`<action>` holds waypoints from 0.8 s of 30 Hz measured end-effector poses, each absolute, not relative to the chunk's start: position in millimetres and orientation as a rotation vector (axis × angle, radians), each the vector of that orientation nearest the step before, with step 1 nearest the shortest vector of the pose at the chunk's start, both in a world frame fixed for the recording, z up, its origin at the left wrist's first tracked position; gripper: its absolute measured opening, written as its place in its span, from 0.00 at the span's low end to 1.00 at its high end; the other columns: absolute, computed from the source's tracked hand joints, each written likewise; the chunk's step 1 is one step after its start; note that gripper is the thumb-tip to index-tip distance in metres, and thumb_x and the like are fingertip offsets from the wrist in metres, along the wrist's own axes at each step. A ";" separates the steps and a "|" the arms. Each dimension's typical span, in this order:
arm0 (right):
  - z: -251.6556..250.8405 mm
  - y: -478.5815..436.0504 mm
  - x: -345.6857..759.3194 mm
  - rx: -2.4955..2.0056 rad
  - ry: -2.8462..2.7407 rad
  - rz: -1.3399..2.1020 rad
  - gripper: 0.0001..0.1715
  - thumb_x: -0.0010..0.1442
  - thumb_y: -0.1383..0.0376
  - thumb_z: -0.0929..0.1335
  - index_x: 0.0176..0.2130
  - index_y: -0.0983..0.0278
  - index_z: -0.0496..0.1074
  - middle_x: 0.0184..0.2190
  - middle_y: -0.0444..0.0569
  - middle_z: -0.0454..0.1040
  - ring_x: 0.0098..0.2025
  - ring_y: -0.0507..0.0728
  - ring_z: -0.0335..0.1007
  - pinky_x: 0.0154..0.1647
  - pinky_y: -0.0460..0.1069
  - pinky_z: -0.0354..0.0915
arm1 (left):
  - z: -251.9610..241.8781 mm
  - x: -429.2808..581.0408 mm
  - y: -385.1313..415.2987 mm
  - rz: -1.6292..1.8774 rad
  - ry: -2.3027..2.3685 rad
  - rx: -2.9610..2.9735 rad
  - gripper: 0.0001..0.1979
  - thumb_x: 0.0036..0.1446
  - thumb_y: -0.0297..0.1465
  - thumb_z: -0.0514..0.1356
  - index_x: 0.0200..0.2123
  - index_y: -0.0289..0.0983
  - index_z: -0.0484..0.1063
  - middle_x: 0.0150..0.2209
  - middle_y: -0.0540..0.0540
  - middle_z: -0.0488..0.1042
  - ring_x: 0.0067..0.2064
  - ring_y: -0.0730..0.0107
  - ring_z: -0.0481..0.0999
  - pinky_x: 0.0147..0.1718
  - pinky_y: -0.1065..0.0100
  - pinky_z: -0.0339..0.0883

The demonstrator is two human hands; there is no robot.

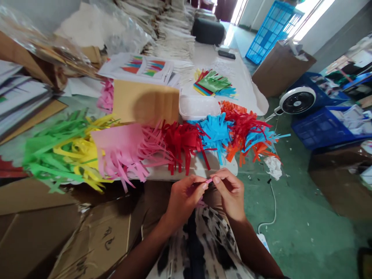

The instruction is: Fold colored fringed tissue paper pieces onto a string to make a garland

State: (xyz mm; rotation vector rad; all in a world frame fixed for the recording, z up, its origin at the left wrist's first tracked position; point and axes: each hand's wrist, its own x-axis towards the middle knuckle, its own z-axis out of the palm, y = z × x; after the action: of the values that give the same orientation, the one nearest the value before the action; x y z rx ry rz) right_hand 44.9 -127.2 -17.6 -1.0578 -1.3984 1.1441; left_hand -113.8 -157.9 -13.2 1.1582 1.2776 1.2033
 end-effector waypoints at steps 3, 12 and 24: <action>-12.6 -125.3 47.5 -1.076 -1.459 1.167 0.05 0.67 0.63 0.73 0.36 0.57 0.81 0.33 0.43 0.75 0.38 0.53 0.70 0.42 0.48 0.64 | -13.6 -113.9 -157.4 1.114 1.226 1.281 0.08 0.67 0.35 0.60 0.41 0.39 0.78 0.33 0.50 0.80 0.33 0.71 0.77 0.35 0.71 0.67; -3.7 -120.6 61.4 -1.039 -1.405 1.185 0.05 0.67 0.59 0.73 0.42 0.56 0.82 0.39 0.46 0.77 0.43 0.55 0.73 0.47 0.50 0.68 | -26.5 -109.5 -154.6 0.996 1.148 1.367 0.17 0.73 0.40 0.52 0.36 0.38 0.73 0.26 0.53 0.70 0.27 0.73 0.68 0.30 0.71 0.60; 48.3 -6.4 115.1 -0.918 -1.467 0.028 0.15 0.72 0.63 0.66 0.54 0.54 0.78 0.53 0.50 0.79 0.57 0.61 0.77 0.58 0.62 0.74 | -2.5 -110.8 -145.3 1.199 1.199 1.577 0.15 0.66 0.30 0.61 0.55 0.41 0.77 0.55 0.40 0.78 0.57 0.57 0.76 0.57 0.57 0.70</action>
State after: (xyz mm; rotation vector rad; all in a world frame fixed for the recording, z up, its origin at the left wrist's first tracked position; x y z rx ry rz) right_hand 115.1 -6.4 48.3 -0.9184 -1.4667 0.0276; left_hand -110.8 -145.3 -2.5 1.5768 1.1990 1.1994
